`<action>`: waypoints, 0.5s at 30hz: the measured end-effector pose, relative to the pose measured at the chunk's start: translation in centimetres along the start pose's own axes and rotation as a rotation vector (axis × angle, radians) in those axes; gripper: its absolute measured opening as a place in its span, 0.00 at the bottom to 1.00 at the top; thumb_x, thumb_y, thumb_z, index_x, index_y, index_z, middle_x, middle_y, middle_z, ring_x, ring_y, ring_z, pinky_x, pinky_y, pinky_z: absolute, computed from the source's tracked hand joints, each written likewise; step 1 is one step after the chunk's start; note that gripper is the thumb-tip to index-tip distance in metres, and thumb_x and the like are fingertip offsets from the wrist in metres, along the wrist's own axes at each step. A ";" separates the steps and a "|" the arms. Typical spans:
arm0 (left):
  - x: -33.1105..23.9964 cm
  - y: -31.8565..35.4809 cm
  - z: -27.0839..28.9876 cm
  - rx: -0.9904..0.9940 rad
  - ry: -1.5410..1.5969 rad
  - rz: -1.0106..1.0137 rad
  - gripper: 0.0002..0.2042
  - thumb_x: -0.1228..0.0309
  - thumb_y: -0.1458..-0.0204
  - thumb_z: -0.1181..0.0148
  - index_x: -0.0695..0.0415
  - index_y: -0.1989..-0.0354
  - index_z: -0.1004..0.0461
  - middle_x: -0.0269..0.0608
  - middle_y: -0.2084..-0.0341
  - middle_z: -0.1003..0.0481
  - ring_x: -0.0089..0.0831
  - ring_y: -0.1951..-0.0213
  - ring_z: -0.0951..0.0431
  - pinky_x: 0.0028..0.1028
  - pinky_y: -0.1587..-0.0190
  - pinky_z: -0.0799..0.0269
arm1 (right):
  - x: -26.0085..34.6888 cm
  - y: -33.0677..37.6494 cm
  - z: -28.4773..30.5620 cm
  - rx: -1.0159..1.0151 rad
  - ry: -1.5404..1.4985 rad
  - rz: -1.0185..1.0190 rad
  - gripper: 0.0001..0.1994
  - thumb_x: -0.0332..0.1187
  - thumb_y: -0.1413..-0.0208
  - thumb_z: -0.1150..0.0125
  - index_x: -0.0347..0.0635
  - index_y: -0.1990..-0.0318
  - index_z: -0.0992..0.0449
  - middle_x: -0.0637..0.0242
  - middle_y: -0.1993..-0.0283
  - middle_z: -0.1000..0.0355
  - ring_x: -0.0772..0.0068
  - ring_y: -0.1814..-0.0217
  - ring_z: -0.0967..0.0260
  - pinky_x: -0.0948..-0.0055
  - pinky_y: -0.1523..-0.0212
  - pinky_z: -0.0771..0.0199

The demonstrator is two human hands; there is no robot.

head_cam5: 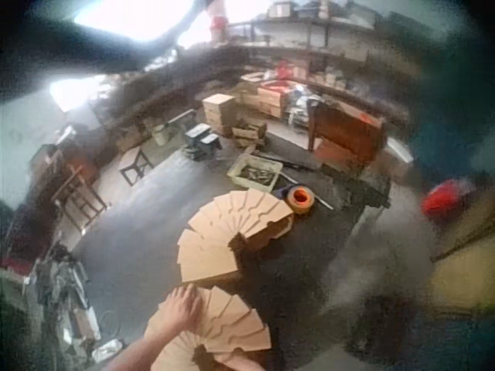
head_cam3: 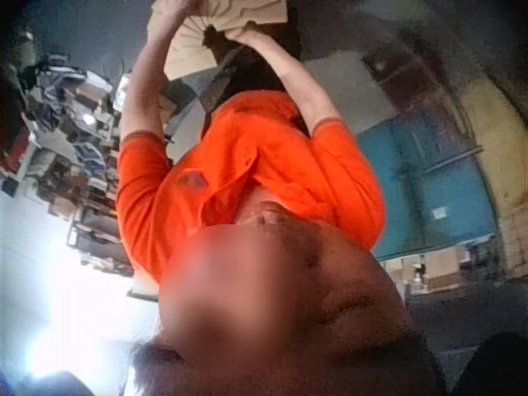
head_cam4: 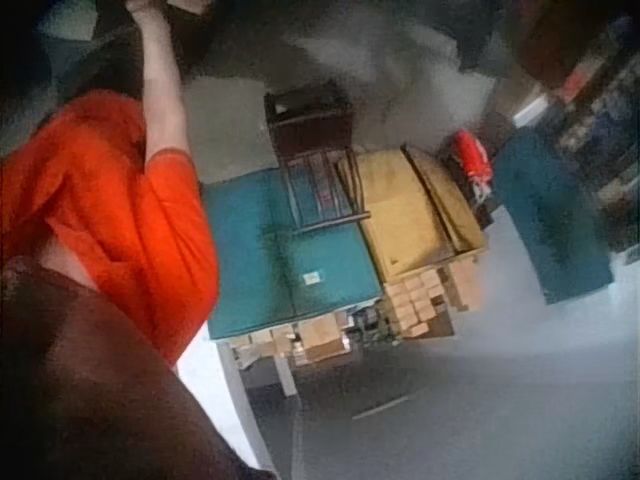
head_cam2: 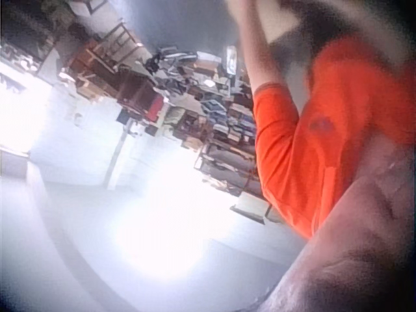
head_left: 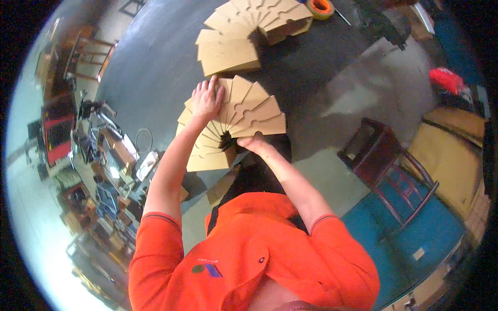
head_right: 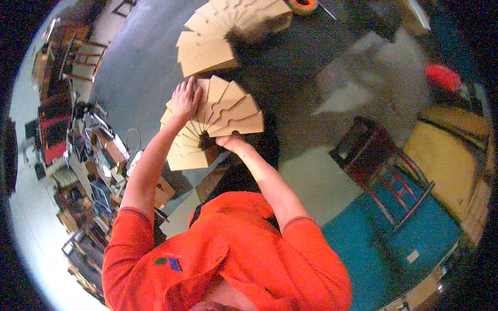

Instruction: The person assembles flat cardboard pieces with interlocking edges into a circular ring on a workbench. They repeatedly pick up pieces, align the notches, and press them together to form a continuous ring, then lift and carry the completed ring across the workshop.

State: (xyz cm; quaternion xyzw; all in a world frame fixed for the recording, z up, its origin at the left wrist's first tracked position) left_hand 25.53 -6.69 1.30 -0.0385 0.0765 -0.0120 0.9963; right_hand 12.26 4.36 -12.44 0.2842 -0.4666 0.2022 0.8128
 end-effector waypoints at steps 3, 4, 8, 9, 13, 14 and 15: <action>1.6 0.7 0.3 0.088 0.077 -0.018 0.24 0.59 0.44 0.51 0.57 0.41 0.39 0.51 0.54 0.32 0.48 0.49 0.34 0.40 0.44 0.41 | 0.6 0.6 -0.4 0.037 -0.018 -0.114 0.27 0.38 0.60 0.45 0.41 0.48 0.33 0.53 0.44 0.34 0.54 0.40 0.39 0.67 0.41 0.38; 2.2 1.7 1.8 0.045 0.088 -0.042 0.23 0.60 0.44 0.50 0.57 0.42 0.39 0.51 0.54 0.32 0.48 0.49 0.34 0.40 0.44 0.41 | 0.5 1.3 -0.7 0.025 -0.014 -0.175 0.28 0.38 0.61 0.45 0.41 0.48 0.32 0.53 0.44 0.33 0.55 0.40 0.39 0.67 0.41 0.38; 6.8 8.8 8.6 -0.107 0.213 0.022 0.19 0.65 0.47 0.44 0.58 0.47 0.33 0.49 0.52 0.31 0.47 0.48 0.33 0.38 0.46 0.36 | 3.9 6.8 0.7 0.003 -0.287 -0.220 0.29 0.33 0.64 0.45 0.40 0.46 0.31 0.52 0.46 0.31 0.59 0.46 0.32 0.70 0.47 0.33; 8.9 11.6 10.3 -0.123 0.263 0.130 0.18 0.66 0.48 0.44 0.59 0.49 0.31 0.49 0.53 0.30 0.47 0.49 0.32 0.38 0.46 0.36 | 4.4 8.1 1.1 -0.021 -0.240 -0.204 0.28 0.31 0.64 0.45 0.38 0.47 0.30 0.52 0.48 0.30 0.61 0.48 0.31 0.71 0.49 0.32; 18.8 29.6 14.5 -0.266 0.467 0.610 0.15 0.67 0.48 0.45 0.61 0.55 0.27 0.50 0.60 0.25 0.46 0.56 0.25 0.35 0.53 0.31 | 5.7 13.9 -0.2 -0.072 -0.161 -0.136 0.24 0.25 0.61 0.44 0.35 0.50 0.28 0.57 0.55 0.26 0.69 0.55 0.27 0.73 0.55 0.28; 21.0 35.5 13.9 -0.333 0.527 0.760 0.14 0.67 0.47 0.45 0.62 0.56 0.26 0.51 0.62 0.24 0.45 0.58 0.24 0.34 0.55 0.29 | 5.9 15.8 -0.4 -0.079 -0.241 -0.102 0.23 0.23 0.59 0.45 0.35 0.50 0.27 0.58 0.56 0.25 0.71 0.55 0.27 0.74 0.56 0.28; 21.9 41.0 13.9 -0.377 0.525 0.856 0.13 0.67 0.47 0.45 0.62 0.58 0.26 0.50 0.64 0.23 0.45 0.60 0.23 0.34 0.56 0.29 | 6.7 17.7 -0.6 -0.012 -0.207 -0.122 0.22 0.23 0.57 0.47 0.34 0.50 0.28 0.57 0.55 0.26 0.69 0.54 0.27 0.74 0.55 0.29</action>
Point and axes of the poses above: each hand's wrist, its own y-axis away from the middle knuckle, its own z-axis out of the back of the hand, x = y × z, the point moved 8 cm from there along -y, towards the middle knuckle
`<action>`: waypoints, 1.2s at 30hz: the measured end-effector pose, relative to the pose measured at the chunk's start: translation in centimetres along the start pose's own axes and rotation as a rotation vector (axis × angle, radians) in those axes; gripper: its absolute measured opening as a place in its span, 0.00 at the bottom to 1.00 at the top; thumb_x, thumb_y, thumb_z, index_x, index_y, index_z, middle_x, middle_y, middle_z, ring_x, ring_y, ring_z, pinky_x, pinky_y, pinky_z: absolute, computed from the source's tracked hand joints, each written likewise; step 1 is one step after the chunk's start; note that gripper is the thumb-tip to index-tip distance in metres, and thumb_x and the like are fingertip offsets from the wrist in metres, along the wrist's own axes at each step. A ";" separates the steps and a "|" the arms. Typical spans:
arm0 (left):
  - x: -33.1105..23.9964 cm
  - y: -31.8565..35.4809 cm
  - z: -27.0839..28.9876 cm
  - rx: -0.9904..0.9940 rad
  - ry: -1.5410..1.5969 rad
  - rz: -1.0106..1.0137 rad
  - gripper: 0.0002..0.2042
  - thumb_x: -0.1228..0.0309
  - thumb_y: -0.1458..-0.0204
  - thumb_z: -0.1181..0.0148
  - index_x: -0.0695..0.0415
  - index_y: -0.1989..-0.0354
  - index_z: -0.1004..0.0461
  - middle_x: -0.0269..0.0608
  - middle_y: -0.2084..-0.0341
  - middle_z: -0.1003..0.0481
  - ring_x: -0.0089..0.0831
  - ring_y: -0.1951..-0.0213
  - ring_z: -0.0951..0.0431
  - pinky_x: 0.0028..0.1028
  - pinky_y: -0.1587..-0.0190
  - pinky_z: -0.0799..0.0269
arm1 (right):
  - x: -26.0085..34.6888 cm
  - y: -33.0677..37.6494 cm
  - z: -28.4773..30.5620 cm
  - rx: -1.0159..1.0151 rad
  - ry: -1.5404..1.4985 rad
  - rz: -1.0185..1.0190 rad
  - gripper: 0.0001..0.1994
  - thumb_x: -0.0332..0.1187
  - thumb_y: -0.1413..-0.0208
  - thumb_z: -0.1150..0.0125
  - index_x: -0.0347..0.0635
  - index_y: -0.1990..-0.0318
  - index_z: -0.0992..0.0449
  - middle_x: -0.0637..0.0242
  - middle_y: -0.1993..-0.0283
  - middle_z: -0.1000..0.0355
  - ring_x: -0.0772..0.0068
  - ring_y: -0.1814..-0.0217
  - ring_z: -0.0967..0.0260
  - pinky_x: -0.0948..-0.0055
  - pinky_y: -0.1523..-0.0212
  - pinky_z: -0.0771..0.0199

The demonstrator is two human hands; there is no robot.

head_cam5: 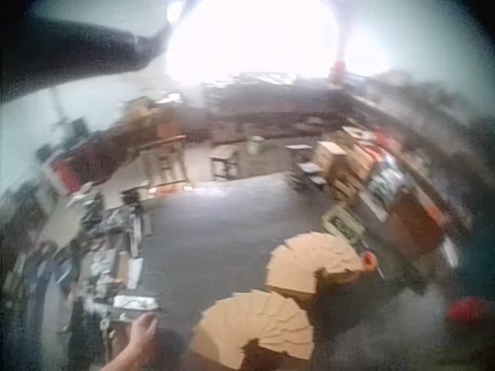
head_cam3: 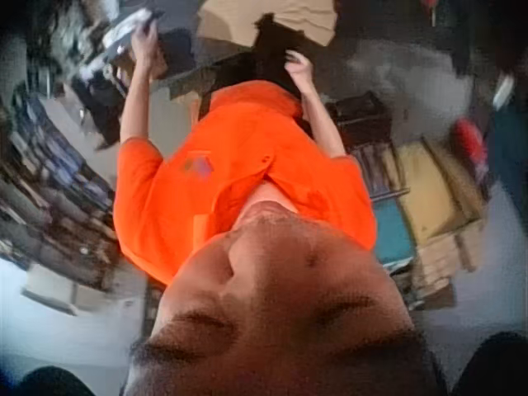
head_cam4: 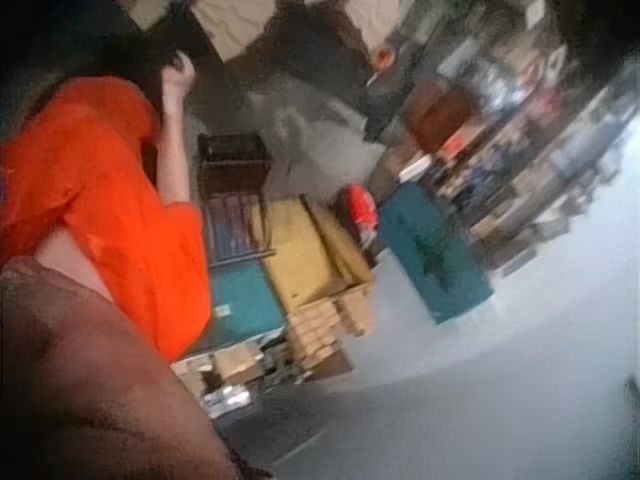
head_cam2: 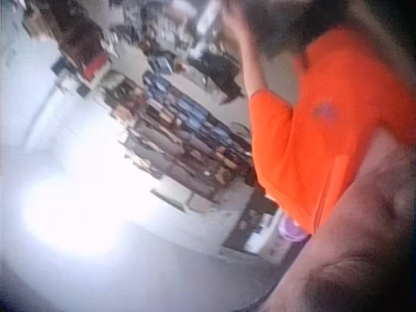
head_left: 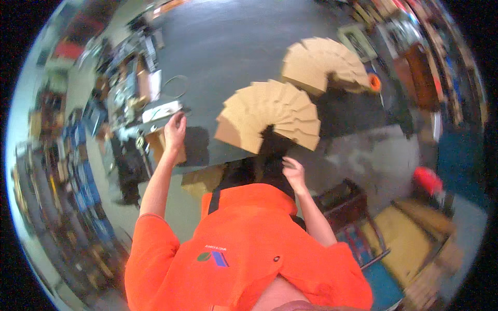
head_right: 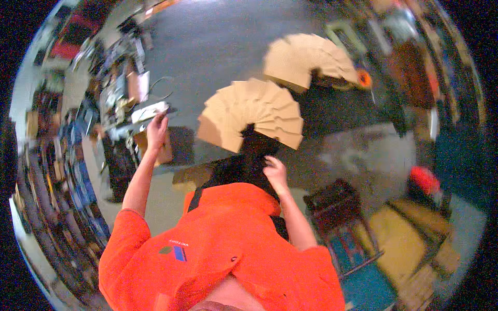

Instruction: The person assembles flat cardboard pieces with interlocking edges into a circular ring on a workbench. They repeatedly pick up pieces, align the notches, and press them together to form a continuous ring, then lift and carry the completed ring across the workshop.

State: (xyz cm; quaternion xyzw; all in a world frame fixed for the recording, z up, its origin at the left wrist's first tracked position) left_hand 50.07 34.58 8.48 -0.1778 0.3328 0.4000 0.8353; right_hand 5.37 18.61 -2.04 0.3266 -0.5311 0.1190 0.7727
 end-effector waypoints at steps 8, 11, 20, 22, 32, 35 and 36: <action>12.1 17.8 9.1 -0.017 -0.370 0.227 0.17 0.61 0.49 0.44 0.57 0.53 0.28 0.47 0.60 0.27 0.42 0.56 0.26 0.38 0.55 0.30 | 1.9 7.7 -4.0 0.213 0.043 -0.105 0.21 0.23 0.58 0.47 0.30 0.52 0.27 0.59 0.57 0.25 0.71 0.57 0.27 0.76 0.58 0.28; 13.8 18.1 9.3 -0.053 -0.493 0.273 0.19 0.59 0.49 0.44 0.58 0.53 0.30 0.48 0.59 0.29 0.41 0.55 0.27 0.39 0.55 0.31 | 4.6 9.0 -5.8 0.266 0.030 -0.114 0.21 0.25 0.58 0.48 0.30 0.53 0.27 0.59 0.57 0.25 0.70 0.57 0.27 0.75 0.58 0.29; 13.3 15.1 12.0 -0.136 -0.391 0.154 0.11 0.63 0.54 0.44 0.59 0.75 0.26 0.52 0.79 0.25 0.51 0.72 0.23 0.45 0.67 0.28 | 12.4 11.0 -9.1 0.365 0.218 0.069 0.20 0.22 0.61 0.48 0.34 0.55 0.26 0.62 0.57 0.25 0.69 0.56 0.27 0.75 0.54 0.28; 5.8 14.2 13.2 -0.018 -0.287 0.067 0.10 0.65 0.53 0.44 0.60 0.77 0.27 0.53 0.79 0.26 0.52 0.73 0.24 0.45 0.69 0.29 | 20.7 12.4 -9.7 0.318 0.398 0.418 0.20 0.25 0.64 0.46 0.37 0.57 0.24 0.61 0.54 0.26 0.62 0.51 0.29 0.69 0.50 0.29; -24.2 18.9 0.6 0.977 -0.115 -1.179 0.05 0.74 0.60 0.41 0.58 0.74 0.28 0.44 0.78 0.28 0.44 0.66 0.25 0.48 0.39 0.43 | 23.7 13.5 -6.8 0.558 1.094 0.582 0.13 0.34 0.73 0.44 0.43 0.75 0.20 0.60 0.66 0.28 0.60 0.58 0.31 0.60 0.49 0.37; -25.8 18.8 -4.0 1.005 0.165 -1.152 0.06 0.73 0.58 0.40 0.59 0.71 0.28 0.45 0.74 0.27 0.42 0.62 0.25 0.49 0.38 0.46 | 18.4 14.5 -2.2 0.424 0.866 0.438 0.13 0.32 0.71 0.45 0.42 0.73 0.19 0.58 0.73 0.28 0.59 0.66 0.29 0.64 0.59 0.30; -27.3 18.7 -4.9 1.023 0.161 -1.159 0.08 0.74 0.56 0.41 0.59 0.66 0.27 0.46 0.68 0.25 0.41 0.57 0.25 0.51 0.37 0.48 | 16.0 15.1 -0.4 0.354 0.781 0.396 0.13 0.32 0.70 0.45 0.42 0.72 0.19 0.56 0.73 0.28 0.59 0.66 0.28 0.66 0.60 0.29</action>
Point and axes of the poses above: each hand's wrist, its own y-axis away from the middle knuckle, its own z-axis out of the back of the hand, x = y × z, the point moved 8 cm from there along -y, towards the middle knuckle
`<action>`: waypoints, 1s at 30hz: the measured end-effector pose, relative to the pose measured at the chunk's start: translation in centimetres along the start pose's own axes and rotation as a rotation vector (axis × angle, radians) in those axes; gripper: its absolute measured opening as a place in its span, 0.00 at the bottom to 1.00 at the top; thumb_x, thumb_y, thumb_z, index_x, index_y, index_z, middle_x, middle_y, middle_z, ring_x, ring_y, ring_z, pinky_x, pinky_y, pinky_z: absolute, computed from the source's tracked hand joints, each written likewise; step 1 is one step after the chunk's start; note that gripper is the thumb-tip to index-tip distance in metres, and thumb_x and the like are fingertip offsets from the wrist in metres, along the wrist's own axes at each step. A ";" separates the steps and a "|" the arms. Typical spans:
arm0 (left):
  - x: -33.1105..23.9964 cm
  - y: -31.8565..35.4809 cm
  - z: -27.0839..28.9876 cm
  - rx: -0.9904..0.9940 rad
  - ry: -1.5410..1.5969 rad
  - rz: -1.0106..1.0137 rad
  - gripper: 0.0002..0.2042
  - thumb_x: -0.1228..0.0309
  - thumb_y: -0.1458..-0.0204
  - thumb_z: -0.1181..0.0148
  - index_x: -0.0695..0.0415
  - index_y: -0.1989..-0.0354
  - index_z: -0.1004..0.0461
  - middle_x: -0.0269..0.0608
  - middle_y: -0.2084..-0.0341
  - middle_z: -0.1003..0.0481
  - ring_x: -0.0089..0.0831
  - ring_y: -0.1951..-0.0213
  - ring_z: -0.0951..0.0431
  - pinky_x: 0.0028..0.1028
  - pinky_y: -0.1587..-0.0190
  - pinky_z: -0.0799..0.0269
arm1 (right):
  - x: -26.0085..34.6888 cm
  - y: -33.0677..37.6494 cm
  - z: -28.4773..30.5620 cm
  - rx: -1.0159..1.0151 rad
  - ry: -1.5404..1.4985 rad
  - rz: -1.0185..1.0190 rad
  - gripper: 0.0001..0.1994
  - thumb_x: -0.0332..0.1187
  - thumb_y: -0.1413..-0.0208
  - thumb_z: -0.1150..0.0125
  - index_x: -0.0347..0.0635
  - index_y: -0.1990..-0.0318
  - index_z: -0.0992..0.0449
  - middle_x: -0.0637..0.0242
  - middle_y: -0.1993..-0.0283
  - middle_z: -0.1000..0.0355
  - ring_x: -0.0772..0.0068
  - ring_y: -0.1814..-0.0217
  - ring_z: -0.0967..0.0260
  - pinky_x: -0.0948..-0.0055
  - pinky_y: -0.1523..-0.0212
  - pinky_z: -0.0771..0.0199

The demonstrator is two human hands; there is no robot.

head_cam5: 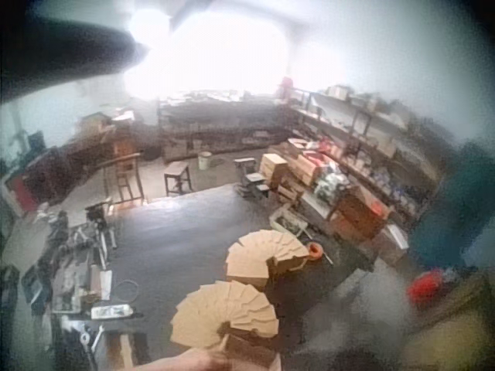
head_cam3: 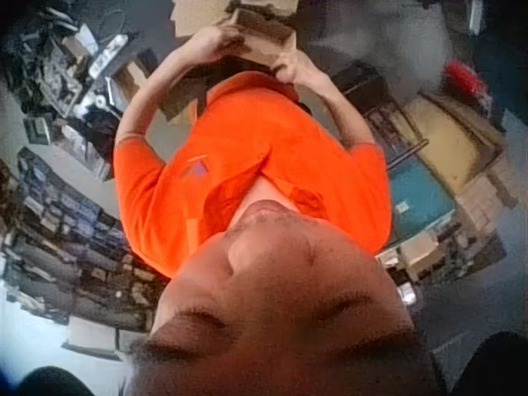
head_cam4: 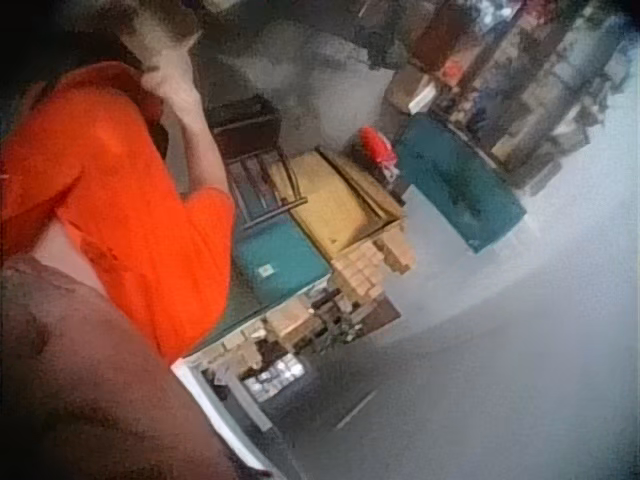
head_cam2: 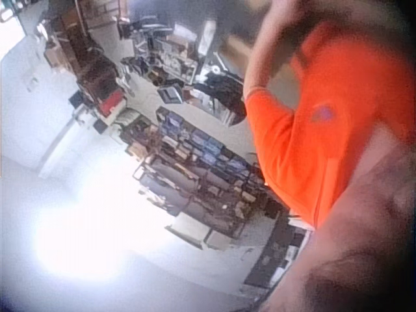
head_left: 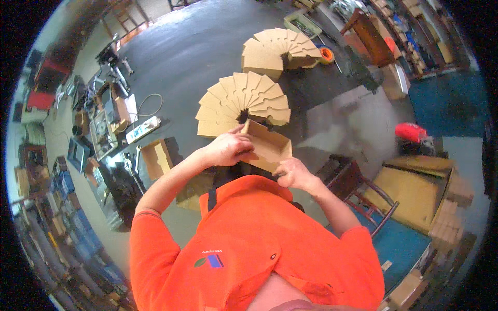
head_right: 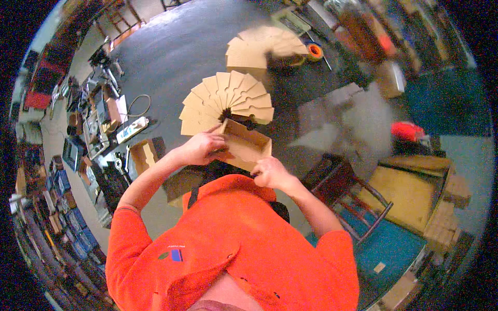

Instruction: The person assembles flat cardboard pieces with interlocking edges into a circular ring on a workbench. They repeatedly pick up pieces, align the notches, and press them together to form a continuous ring, then lift and carry the completed ring across the workshop.

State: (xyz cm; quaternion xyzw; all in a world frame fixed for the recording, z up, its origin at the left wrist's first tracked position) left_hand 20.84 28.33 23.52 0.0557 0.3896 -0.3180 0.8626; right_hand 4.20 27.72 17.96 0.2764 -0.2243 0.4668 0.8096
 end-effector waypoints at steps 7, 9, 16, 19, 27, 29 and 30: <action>14.1 -0.3 3.7 -0.376 0.133 0.701 0.13 0.68 0.51 0.42 0.59 0.58 0.25 0.46 0.62 0.23 0.43 0.60 0.24 0.34 0.56 0.29 | -9.5 9.0 -2.8 -0.359 -0.623 -0.621 0.21 0.21 0.64 0.53 0.39 0.61 0.20 0.61 0.61 0.22 0.71 0.60 0.25 0.72 0.56 0.26; 14.2 -1.1 5.0 -0.314 -0.089 0.669 0.13 0.67 0.50 0.42 0.59 0.57 0.25 0.45 0.61 0.23 0.43 0.62 0.23 0.35 0.57 0.28 | -12.4 10.3 -4.0 -0.509 -1.127 -0.671 0.25 0.23 0.67 0.55 0.29 0.56 0.23 0.59 0.59 0.24 0.71 0.57 0.26 0.78 0.52 0.29; 15.4 -0.3 4.0 -0.207 -0.139 0.681 0.18 0.62 0.51 0.41 0.60 0.55 0.26 0.47 0.62 0.23 0.40 0.67 0.22 0.34 0.61 0.28 | -14.2 8.3 3.1 -0.905 -1.067 -0.564 0.25 0.24 0.66 0.56 0.34 0.56 0.22 0.68 0.60 0.26 0.79 0.61 0.31 0.83 0.57 0.35; 15.2 0.2 5.0 -0.235 -0.131 0.660 0.17 0.63 0.51 0.41 0.61 0.55 0.26 0.46 0.63 0.22 0.39 0.70 0.23 0.32 0.63 0.29 | -16.4 6.8 6.0 -0.978 -1.032 -0.525 0.27 0.23 0.65 0.57 0.35 0.53 0.23 0.66 0.55 0.27 0.78 0.54 0.33 0.82 0.54 0.36; 16.4 -10.2 9.3 -0.264 -0.093 0.640 0.16 0.64 0.50 0.41 0.63 0.58 0.25 0.48 0.65 0.22 0.33 0.74 0.25 0.30 0.67 0.30 | -27.3 -5.6 16.2 -1.114 -1.063 -0.371 0.32 0.22 0.63 0.57 0.36 0.43 0.32 0.64 0.39 0.38 0.71 0.35 0.46 0.77 0.36 0.53; 18.6 -16.2 10.9 -0.263 -0.131 0.584 0.16 0.63 0.49 0.41 0.64 0.58 0.25 0.49 0.65 0.22 0.32 0.75 0.26 0.30 0.68 0.30 | -29.7 -9.5 18.9 -1.148 -1.159 -0.283 0.33 0.23 0.63 0.57 0.35 0.41 0.35 0.62 0.38 0.39 0.71 0.34 0.47 0.77 0.35 0.55; 20.6 -18.7 11.6 -0.313 -0.124 0.558 0.16 0.63 0.49 0.40 0.64 0.59 0.25 0.49 0.66 0.22 0.33 0.73 0.25 0.30 0.68 0.30 | -31.3 -11.6 19.9 -1.131 -1.052 -0.332 0.35 0.24 0.64 0.56 0.33 0.39 0.38 0.61 0.38 0.40 0.70 0.34 0.47 0.77 0.34 0.56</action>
Point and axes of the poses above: each hand's wrist, its own y-axis away from the middle knuckle, its own z-axis out of the back of the hand, x = y × z, the point moved 8 cm from there along -y, towards the middle knuckle
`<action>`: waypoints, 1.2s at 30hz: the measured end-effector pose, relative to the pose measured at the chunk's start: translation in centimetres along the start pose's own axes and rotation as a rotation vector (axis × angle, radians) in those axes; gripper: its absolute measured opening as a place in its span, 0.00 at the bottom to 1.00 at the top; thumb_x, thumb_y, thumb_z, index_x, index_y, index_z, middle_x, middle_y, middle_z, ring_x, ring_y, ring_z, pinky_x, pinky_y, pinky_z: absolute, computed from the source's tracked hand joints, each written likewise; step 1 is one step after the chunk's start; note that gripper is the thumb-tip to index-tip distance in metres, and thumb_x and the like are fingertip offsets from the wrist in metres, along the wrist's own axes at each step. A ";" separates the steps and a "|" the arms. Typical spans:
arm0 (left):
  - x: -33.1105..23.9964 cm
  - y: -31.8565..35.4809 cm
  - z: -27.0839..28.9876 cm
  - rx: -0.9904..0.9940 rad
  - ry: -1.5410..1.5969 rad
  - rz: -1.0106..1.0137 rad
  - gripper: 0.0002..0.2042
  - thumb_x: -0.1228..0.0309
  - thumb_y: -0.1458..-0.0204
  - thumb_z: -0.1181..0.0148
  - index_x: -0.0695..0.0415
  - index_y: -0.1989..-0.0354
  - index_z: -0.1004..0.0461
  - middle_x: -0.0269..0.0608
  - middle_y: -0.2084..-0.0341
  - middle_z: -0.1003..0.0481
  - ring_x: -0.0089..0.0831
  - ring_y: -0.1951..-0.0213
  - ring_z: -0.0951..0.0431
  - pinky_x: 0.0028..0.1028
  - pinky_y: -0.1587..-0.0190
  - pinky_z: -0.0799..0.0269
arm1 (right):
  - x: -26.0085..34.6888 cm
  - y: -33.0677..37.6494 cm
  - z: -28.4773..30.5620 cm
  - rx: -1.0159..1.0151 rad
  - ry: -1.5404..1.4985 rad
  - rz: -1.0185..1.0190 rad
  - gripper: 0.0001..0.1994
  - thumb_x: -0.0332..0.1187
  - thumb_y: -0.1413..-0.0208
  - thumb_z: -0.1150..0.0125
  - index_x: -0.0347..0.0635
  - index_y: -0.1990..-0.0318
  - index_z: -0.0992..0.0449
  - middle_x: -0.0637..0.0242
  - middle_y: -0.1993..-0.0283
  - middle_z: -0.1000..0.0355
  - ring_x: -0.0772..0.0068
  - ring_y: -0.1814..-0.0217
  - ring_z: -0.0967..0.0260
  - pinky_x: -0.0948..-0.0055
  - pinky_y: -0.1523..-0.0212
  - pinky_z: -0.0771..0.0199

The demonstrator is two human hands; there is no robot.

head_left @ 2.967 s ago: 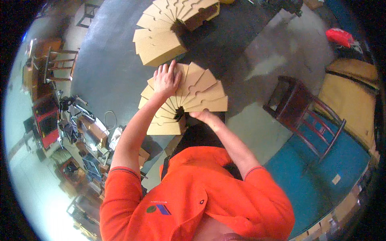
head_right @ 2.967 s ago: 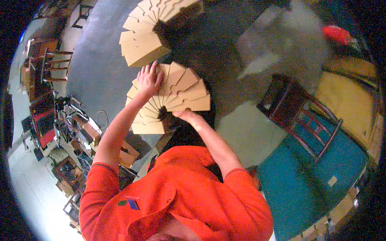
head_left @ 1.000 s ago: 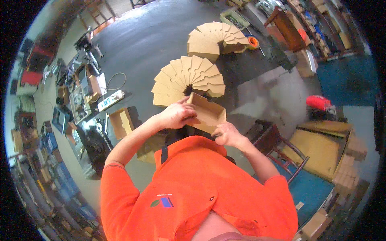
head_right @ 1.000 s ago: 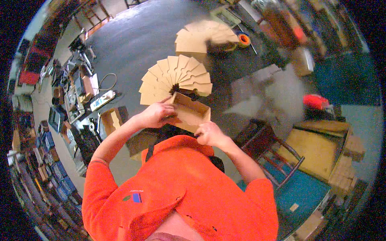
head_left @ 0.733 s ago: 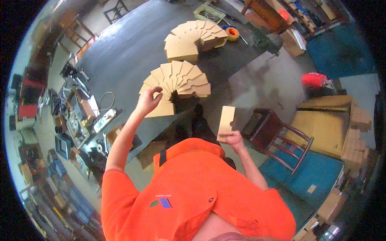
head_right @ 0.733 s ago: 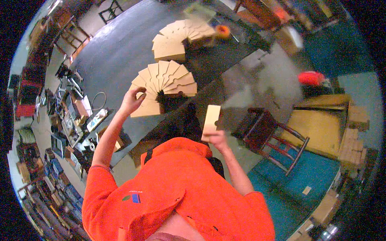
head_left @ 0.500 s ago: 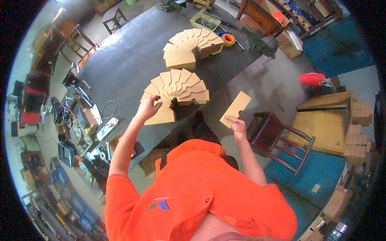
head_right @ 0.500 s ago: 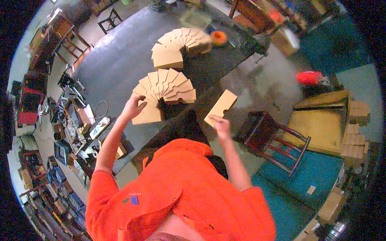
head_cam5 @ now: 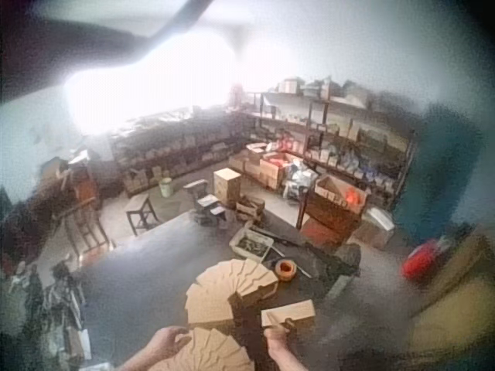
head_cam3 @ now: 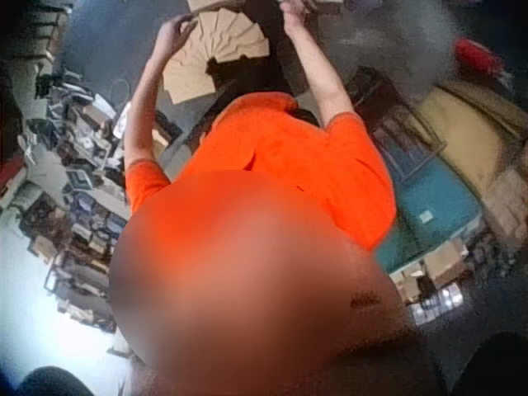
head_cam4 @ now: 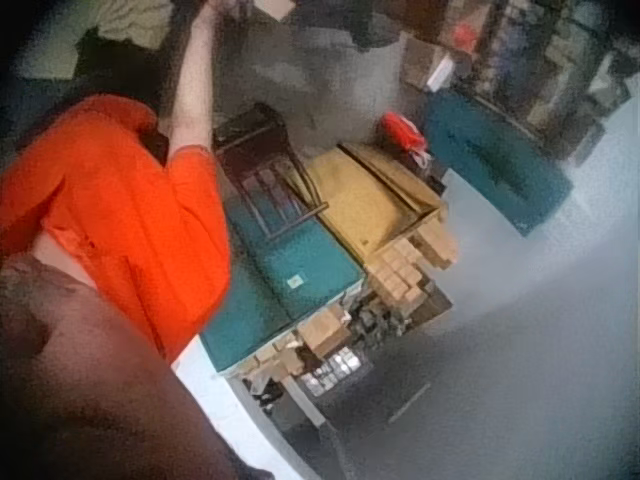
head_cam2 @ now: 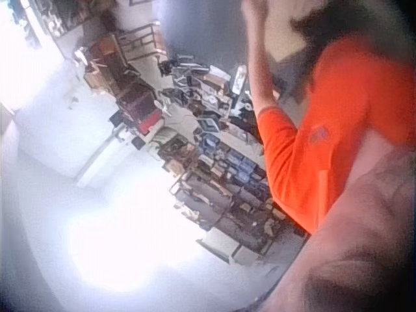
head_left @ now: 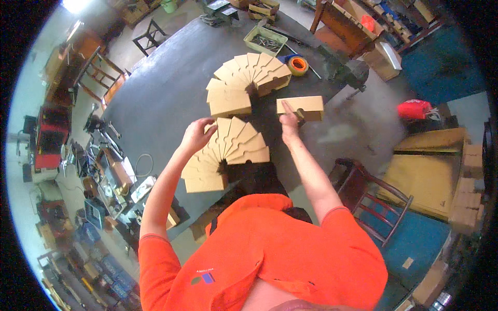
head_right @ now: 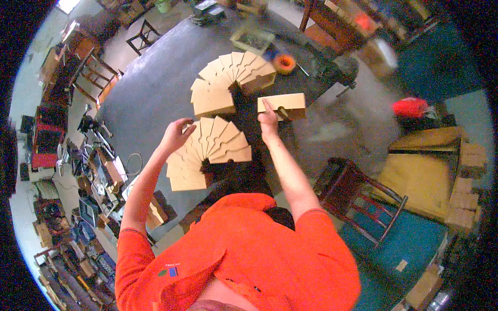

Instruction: The person assembles flat cardboard pieces with interlocking edges into a circular ring on a workbench. They repeatedly pick up pieces, align the notches, and press them together to form a continuous ring, then lift and carry the completed ring across the workshop.

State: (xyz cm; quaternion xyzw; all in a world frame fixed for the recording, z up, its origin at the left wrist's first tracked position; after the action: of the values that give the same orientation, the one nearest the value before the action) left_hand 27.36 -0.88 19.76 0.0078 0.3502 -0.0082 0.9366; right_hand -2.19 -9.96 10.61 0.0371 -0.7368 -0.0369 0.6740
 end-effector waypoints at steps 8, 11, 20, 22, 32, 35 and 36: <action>3.4 -32.7 -8.0 0.037 -0.431 -0.077 0.22 0.54 0.46 0.47 0.59 0.51 0.29 0.52 0.58 0.26 0.50 0.55 0.27 0.41 0.52 0.32 | -11.2 -16.4 -2.8 -0.033 -0.205 -0.093 0.39 0.17 0.66 0.60 0.32 0.36 0.45 0.61 0.34 0.45 0.73 0.32 0.51 0.82 0.36 0.56; 8.2 -40.2 -10.6 0.036 -0.495 0.000 0.27 0.49 0.44 0.53 0.56 0.43 0.36 0.52 0.49 0.31 0.47 0.47 0.31 0.50 0.41 0.42 | -11.0 -18.7 -4.6 -0.013 -0.212 -0.254 0.38 0.14 0.66 0.63 0.31 0.37 0.43 0.60 0.31 0.48 0.72 0.28 0.58 0.81 0.34 0.58; 12.6 -46.9 -17.9 -0.005 -0.452 0.111 0.24 0.49 0.42 0.60 0.54 0.47 0.34 0.51 0.59 0.27 0.49 0.57 0.26 0.40 0.55 0.31 | -14.3 -23.7 -4.6 0.089 -0.579 -0.132 0.33 0.31 0.58 0.47 0.29 0.40 0.40 0.59 0.34 0.44 0.67 0.30 0.53 0.69 0.30 0.60; 12.1 -47.0 -17.7 -0.054 -0.466 0.113 0.22 0.50 0.42 0.60 0.54 0.50 0.32 0.50 0.63 0.26 0.47 0.59 0.25 0.41 0.57 0.31 | -15.4 -24.5 -5.3 0.044 -0.727 -0.220 0.33 0.35 0.56 0.44 0.28 0.40 0.39 0.58 0.35 0.44 0.66 0.31 0.51 0.67 0.31 0.57; 13.1 -47.9 -18.4 -0.069 -0.433 0.136 0.23 0.50 0.42 0.59 0.56 0.52 0.30 0.50 0.62 0.27 0.48 0.58 0.25 0.40 0.56 0.30 | -17.8 -26.5 -5.0 -0.007 -0.826 -0.111 0.28 0.44 0.51 0.40 0.25 0.51 0.30 0.51 0.49 0.30 0.64 0.46 0.33 0.67 0.39 0.39; 13.2 -47.2 -18.3 -0.035 -0.425 0.146 0.23 0.49 0.42 0.60 0.55 0.51 0.32 0.50 0.60 0.27 0.48 0.57 0.26 0.41 0.55 0.31 | -18.1 -26.1 -5.1 0.026 -0.868 -0.178 0.20 0.38 0.54 0.44 0.24 0.63 0.24 0.52 0.61 0.24 0.66 0.57 0.27 0.71 0.46 0.33; 13.1 -47.3 -18.3 -0.021 -0.420 0.152 0.23 0.49 0.41 0.61 0.55 0.50 0.33 0.50 0.59 0.27 0.49 0.56 0.26 0.41 0.55 0.31 | -17.5 -26.2 -4.9 0.017 -0.833 -0.179 0.18 0.35 0.56 0.47 0.25 0.65 0.23 0.53 0.62 0.24 0.69 0.59 0.27 0.73 0.47 0.33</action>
State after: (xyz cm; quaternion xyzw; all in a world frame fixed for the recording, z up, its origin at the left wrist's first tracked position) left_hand 24.22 -47.88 -3.06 0.0225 0.1461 0.0645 0.9869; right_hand 4.38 -34.21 -9.03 0.0886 -0.9403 -0.1012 0.3127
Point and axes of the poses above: each hand's wrist, its own y-axis away from the middle knuckle, its own z-axis out of the back of the hand, x = y × z, the point moved 8 cm from there along -y, towards the middle knuckle
